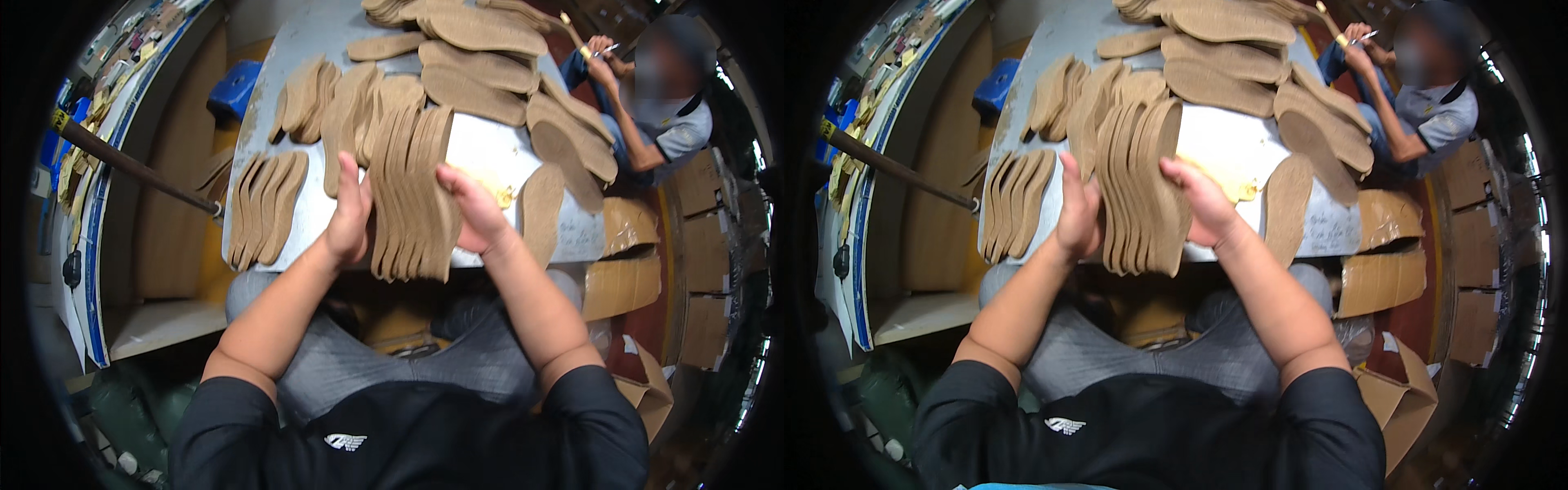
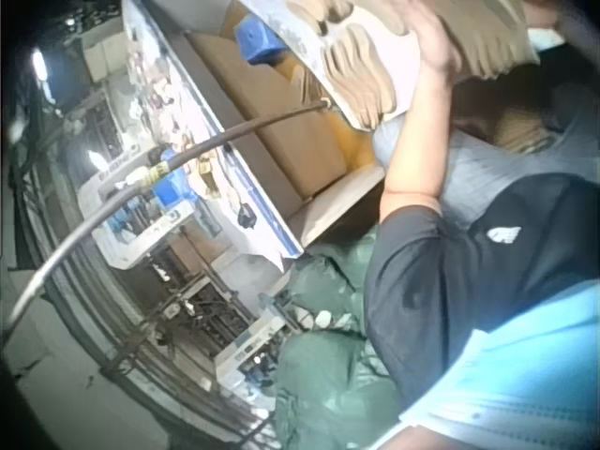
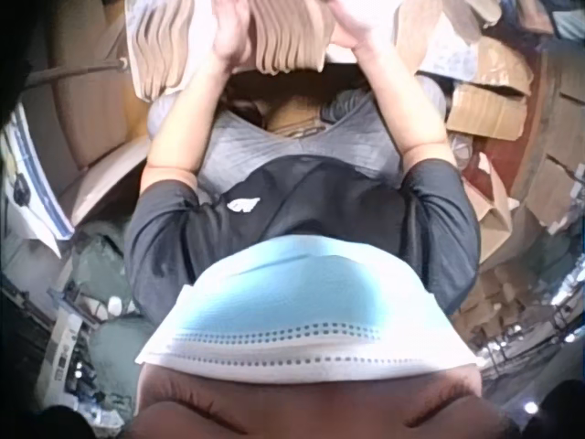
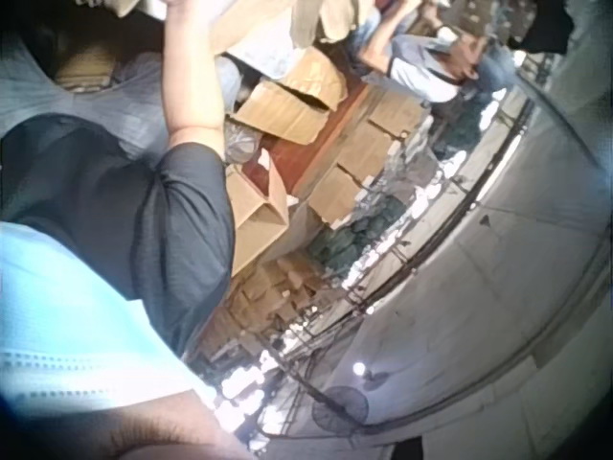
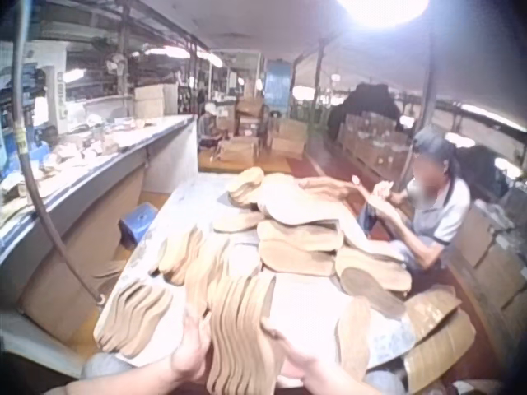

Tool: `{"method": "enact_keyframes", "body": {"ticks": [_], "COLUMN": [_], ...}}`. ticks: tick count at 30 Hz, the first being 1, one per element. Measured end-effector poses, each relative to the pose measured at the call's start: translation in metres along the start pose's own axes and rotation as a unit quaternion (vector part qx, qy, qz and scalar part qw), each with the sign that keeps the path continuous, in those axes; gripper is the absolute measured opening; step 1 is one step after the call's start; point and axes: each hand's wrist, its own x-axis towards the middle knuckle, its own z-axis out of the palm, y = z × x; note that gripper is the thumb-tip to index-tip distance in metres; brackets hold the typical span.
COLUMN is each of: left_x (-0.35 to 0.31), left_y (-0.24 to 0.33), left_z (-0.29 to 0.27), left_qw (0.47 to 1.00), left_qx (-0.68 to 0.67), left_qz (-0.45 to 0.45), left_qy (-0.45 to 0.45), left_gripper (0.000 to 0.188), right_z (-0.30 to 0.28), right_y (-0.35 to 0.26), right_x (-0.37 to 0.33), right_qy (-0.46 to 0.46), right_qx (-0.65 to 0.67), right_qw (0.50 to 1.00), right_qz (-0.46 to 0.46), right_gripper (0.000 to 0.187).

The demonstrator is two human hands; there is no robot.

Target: The person sits on the floor and repeatedly picks up cork insoles, aligns them, and stacks them into neat piles on a metal table. The person occasionally places stacks into a cardboard box and retrieves more insoles to continue the process.

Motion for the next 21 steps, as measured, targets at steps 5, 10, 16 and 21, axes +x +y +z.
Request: {"method": "enact_keyframes", "body": {"ticks": [5,10,16,21], "left_x": [0.008,0.008,0.008,-0.005], "left_y": [-0.01,-0.011,-0.006,-0.002], "left_z": [-0.025,-0.036,-0.01,0.006], "left_qw": [0.939,0.877,0.963,0.981], "left_qx": [0.331,0.456,0.249,0.189], "left_qz": [0.089,0.138,0.095,0.036], "left_qy": [0.007,0.059,0.034,0.028], "left_gripper": [0.135,0.125,0.11,0.112], "right_z": [-0.008,0.013,0.023,0.014], "right_y": [-0.008,-0.011,-0.01,-0.014], "right_x": [-0.006,-0.011,-0.006,-0.005], "right_qy": [-0.019,0.009,0.054,0.055], "right_qx": [0.012,-0.056,-0.098,-0.114], "right_qw": [1.0,0.998,0.992,0.988], "right_qz": [0.01,-0.008,-0.053,-0.083], "right_gripper": [0.047,0.046,0.049,0.051]}}
